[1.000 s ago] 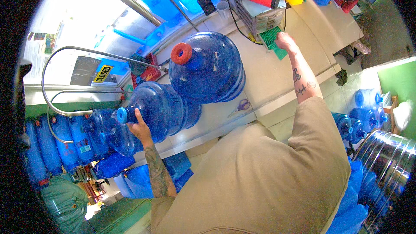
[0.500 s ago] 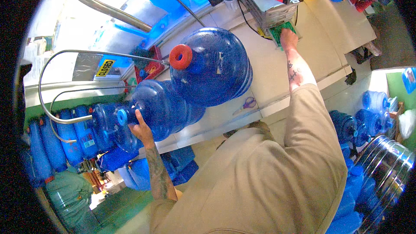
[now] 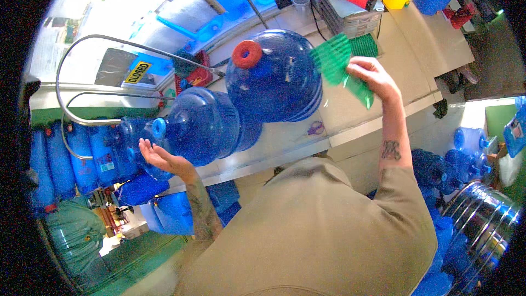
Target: The person fills large blue water jugs from a dispenser, then caps them and wraps the necks with green shrink-wrap. They use a red heat gun to shrink the wrap around the necks of the jugs.
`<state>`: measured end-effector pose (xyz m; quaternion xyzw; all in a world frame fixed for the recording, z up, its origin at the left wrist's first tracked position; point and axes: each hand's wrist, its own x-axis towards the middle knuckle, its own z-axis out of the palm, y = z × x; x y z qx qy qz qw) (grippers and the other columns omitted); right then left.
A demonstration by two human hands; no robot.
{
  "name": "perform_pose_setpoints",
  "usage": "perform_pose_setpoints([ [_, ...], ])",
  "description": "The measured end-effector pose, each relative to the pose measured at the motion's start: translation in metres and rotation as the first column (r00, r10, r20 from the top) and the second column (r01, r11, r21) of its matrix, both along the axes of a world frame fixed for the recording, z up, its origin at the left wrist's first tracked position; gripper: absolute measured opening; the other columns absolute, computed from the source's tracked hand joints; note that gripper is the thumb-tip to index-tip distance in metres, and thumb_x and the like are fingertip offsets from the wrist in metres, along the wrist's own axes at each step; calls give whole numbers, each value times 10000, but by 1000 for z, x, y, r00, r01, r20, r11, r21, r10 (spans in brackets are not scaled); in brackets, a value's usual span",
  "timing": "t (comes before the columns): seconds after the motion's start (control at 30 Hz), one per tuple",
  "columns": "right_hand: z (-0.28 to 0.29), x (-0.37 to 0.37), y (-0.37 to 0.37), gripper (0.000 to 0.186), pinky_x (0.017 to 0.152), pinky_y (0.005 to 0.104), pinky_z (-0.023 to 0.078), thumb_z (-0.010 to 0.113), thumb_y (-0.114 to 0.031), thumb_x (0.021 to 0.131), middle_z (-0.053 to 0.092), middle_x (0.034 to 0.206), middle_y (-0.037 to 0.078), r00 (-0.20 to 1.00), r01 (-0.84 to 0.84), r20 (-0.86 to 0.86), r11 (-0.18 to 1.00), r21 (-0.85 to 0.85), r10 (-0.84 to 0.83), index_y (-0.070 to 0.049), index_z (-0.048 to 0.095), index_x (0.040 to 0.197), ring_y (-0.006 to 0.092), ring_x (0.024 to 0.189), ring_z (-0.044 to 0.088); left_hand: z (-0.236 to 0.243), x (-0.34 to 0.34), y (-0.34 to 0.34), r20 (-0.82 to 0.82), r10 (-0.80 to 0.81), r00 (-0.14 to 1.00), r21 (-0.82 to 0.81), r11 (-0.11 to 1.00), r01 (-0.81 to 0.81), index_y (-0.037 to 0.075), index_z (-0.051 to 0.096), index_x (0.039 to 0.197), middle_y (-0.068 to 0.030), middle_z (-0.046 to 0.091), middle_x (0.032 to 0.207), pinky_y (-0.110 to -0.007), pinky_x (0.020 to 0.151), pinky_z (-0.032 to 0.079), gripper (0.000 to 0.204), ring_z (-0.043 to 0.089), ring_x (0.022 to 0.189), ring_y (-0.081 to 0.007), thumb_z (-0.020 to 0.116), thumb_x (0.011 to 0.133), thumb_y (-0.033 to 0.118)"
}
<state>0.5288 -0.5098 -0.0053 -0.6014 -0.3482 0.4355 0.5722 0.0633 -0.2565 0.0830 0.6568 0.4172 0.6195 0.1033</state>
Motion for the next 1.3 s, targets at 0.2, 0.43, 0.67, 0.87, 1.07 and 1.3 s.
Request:
perform_pose_setpoints([
  [0.2, 50, -161, 70, 186, 650, 223, 417, 691, -198, 944, 601, 807, -85, 899, -376, -169, 910, 178, 404, -16, 712, 978, 17, 757, 507, 42, 44, -46, 3, -821, 570, -448, 509, 735, 29, 327, 1516, -136, 496, 1443, -400, 1047, 428, 908, 541, 1263, -266, 707, 871, 542],
  [0.43, 79, -299, 143, 247, 740, 226, 484, 665, -206, 975, 689, 924, -27, 906, -368, -133, 904, 219, 401, 1, 715, 1100, 34, 849, 581, 46, -49, -7, 493, -705, 509, -393, 342, 854, 11, 618, 1210, -40, 667, 1072, -266, 879, 499, 320, 616, 979, -115, 714, 919, 105],
  [0.67, 106, -425, 214, 530, 694, 205, 415, 608, -340, 1000, 576, 859, -46, 919, -387, 52, 871, 301, 391, -27, 507, 1416, 34, 775, 497, 45, -181, 56, 27, -670, 742, -422, 665, 616, 36, 712, 1025, -29, 699, 947, -265, 782, 515, 150, 643, 870, -100, 712, 880, 0],
  [0.87, 125, -502, 279, 407, 846, 297, 487, 624, -274, 990, 679, 1022, 38, 864, -484, 289, 839, 248, 413, -44, 583, 1323, 104, 938, 595, 38, -266, 98, -86, -734, 674, -448, 632, 632, 14, 706, 1026, -90, 713, 922, -274, 778, 523, 138, 680, 865, -143, 688, 890, 16],
  [1.07, 123, -553, 313, 275, 862, 302, 495, 674, -225, 957, 698, 1030, 55, 778, -611, 304, 775, 161, 550, -26, 672, 1147, 102, 958, 601, 25, -317, 127, 237, -762, 603, -532, 417, 737, 17, 680, 1030, -37, 634, 935, -259, 826, 477, 138, 608, 881, -126, 643, 897, 8],
  [1.3, 112, -574, 349, 304, 871, 302, 468, 673, -275, 962, 663, 1028, 30, 667, -745, 212, 644, 173, 714, -27, 666, 1138, 105, 973, 564, 10, -347, 156, 402, -791, 461, -434, 279, 857, 6, 628, 941, -50, 594, 986, -275, 882, 445, 41, 562, 975, -123, 614, 907, 26],
])
